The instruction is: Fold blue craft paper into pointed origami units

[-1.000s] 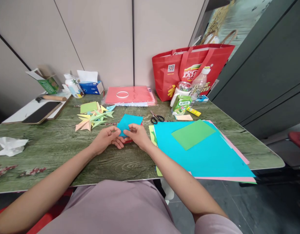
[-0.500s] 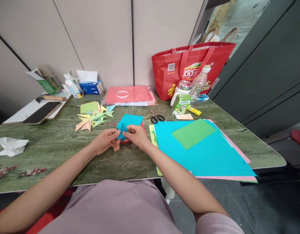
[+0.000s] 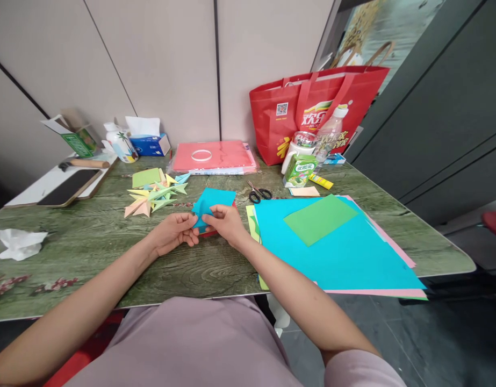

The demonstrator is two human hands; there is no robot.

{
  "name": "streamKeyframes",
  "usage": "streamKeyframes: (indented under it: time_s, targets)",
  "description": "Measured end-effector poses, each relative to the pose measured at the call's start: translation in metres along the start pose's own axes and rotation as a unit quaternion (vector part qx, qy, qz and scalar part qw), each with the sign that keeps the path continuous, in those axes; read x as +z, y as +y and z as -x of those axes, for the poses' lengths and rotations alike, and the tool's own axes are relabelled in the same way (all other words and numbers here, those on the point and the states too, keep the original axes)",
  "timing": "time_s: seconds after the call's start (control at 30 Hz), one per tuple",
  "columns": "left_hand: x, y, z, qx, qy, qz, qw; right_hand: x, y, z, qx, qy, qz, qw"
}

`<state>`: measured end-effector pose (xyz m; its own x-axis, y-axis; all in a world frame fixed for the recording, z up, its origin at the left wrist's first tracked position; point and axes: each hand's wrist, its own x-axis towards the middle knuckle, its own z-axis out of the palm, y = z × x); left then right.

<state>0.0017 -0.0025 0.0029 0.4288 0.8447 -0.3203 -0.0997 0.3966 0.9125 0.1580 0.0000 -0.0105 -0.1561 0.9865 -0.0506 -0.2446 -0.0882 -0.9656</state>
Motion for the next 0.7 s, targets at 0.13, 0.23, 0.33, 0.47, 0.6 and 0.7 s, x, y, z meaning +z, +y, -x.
streamKeyframes:
  time_s: [0.13, 0.23, 0.33, 0.47, 0.6, 0.7]
  targets:
    - [0.007, -0.003, 0.002, 0.065, 0.041, -0.059, 0.995, 0.001, 0.001, 0.000, 0.004, 0.009, 0.003, 1.000]
    - [0.010, -0.004, 0.003, 0.089, 0.063, -0.094, 0.990, 0.000, 0.002, 0.000, 0.010, -0.001, 0.010, 1.000]
    - [0.009, -0.003, 0.004, 0.093, 0.056, -0.094, 0.990, 0.000, 0.000, 0.000, 0.010, -0.016, 0.009, 1.000]
    - [0.004, -0.001, 0.003, 0.053, -0.017, -0.042, 0.998, -0.001, -0.003, 0.001, 0.004, -0.022, 0.003, 1.000]
    - [0.000, -0.002, 0.001, 0.024, -0.054, -0.019, 0.998, 0.000, -0.003, 0.003, 0.007, -0.063, 0.027, 0.998]
    - [-0.001, -0.003, 0.000, 0.033, -0.048, -0.024, 0.998, 0.000, -0.001, 0.003, 0.007, -0.053, 0.010, 0.999]
